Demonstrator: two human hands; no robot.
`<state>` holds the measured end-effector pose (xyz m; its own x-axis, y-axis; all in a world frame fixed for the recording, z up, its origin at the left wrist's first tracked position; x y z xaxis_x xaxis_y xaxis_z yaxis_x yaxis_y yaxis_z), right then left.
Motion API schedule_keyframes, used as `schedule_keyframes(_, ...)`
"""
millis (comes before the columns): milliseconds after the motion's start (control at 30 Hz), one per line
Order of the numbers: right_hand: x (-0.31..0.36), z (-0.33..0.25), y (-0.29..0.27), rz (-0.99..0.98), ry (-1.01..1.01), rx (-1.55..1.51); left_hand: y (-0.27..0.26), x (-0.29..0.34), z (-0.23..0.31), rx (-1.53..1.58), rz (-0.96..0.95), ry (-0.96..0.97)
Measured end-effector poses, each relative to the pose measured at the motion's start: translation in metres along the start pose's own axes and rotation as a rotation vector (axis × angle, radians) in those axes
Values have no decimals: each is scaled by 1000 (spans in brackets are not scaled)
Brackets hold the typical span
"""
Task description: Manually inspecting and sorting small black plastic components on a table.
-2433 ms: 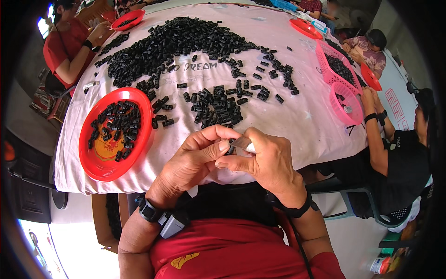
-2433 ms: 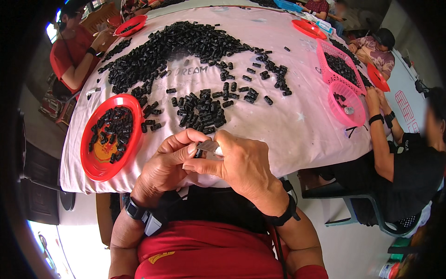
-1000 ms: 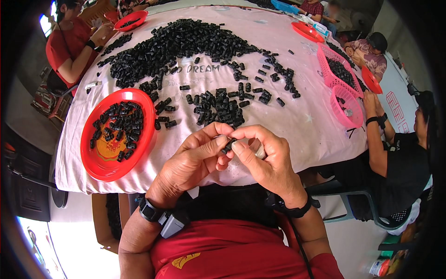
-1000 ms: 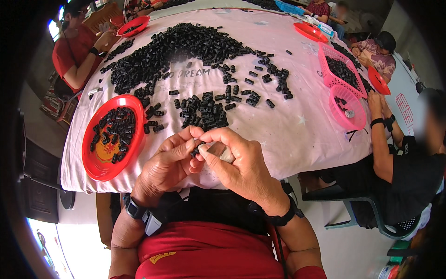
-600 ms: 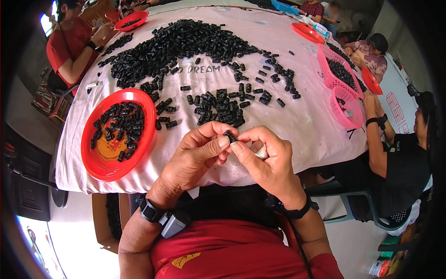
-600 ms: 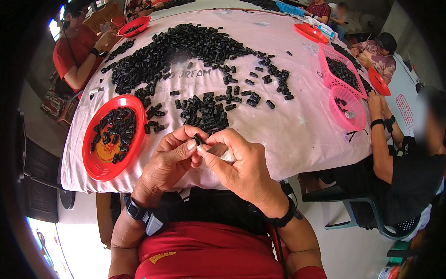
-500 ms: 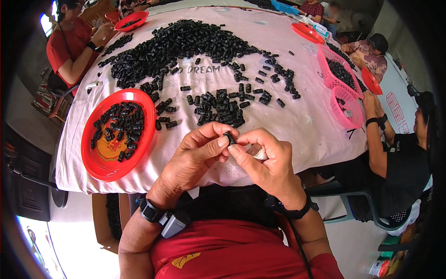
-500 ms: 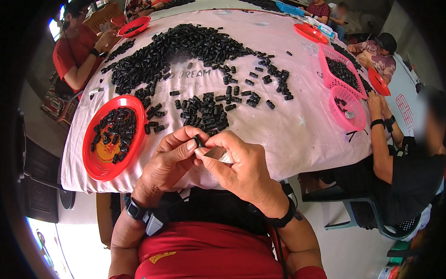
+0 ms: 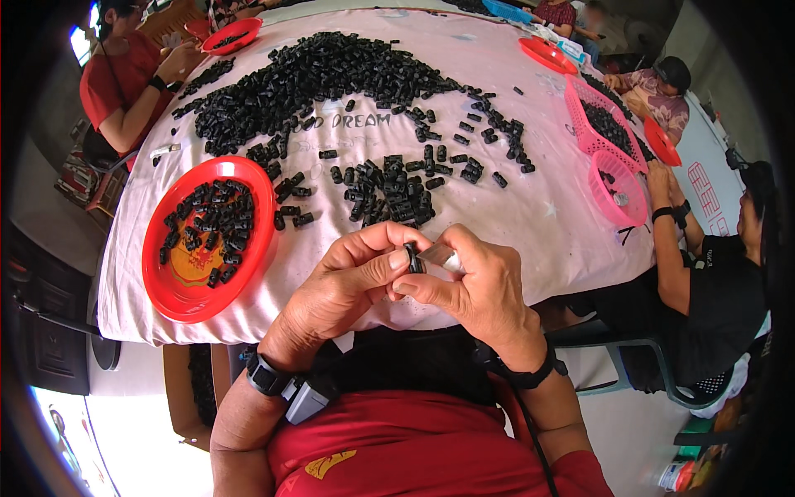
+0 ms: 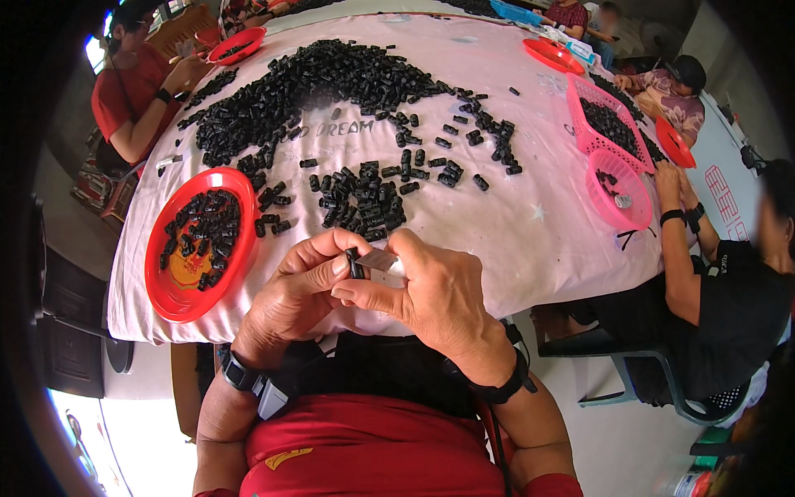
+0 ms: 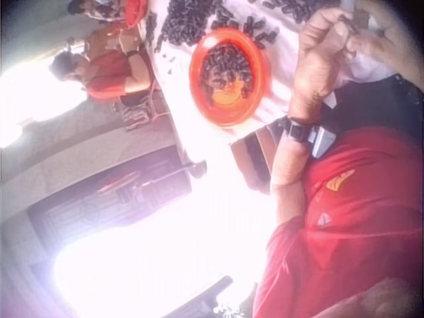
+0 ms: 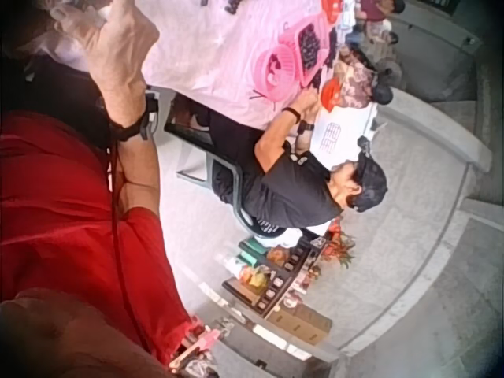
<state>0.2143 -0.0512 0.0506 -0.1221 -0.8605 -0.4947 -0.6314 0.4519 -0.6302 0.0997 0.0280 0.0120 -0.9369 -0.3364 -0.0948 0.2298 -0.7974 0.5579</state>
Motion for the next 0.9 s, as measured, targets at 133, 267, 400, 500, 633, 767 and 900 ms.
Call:
schedule_keyframes(133, 0, 0, -1, -16, 12, 99, -2, 0, -1, -17, -8, -10)
schedule_keyframes(267, 0, -1, -2, 5, -26, 156, 0, 0, 0, -27, -13, -14)
schedule_keyframes(400, 0, -1, -1, -2, -12, 171, 0, 0, 0, -7, -43, 3)
schedule_keyframes(500, 1, -1, -3, 22, -41, 167, 0, -1, -1, -24, -39, -6)
schedule_keyframes(633, 0, -1, -1, 6, -48, 180, -1, 0, -1, -36, -12, -16)
schedule_keyframes(767, 0, -2, -2, 13, -57, 174, -3, 0, -2, -11, 4, -17)
schedule_keyframes(900, 0, -4, -2, 22, -68, 175, -5, 0, -3, -20, 8, -24)
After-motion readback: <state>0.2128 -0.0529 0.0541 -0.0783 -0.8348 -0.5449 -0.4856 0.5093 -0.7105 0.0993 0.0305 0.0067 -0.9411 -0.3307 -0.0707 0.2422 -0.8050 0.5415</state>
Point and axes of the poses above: each hand's wrist, its own x-axis away from the middle knuckle, its own y-axis out of the palm, z = x × y, the point moved 6 cm from there along -x, towards the middle knuckle, and after that the axes turned 5 degrees about -z, right-handed, at the moved point
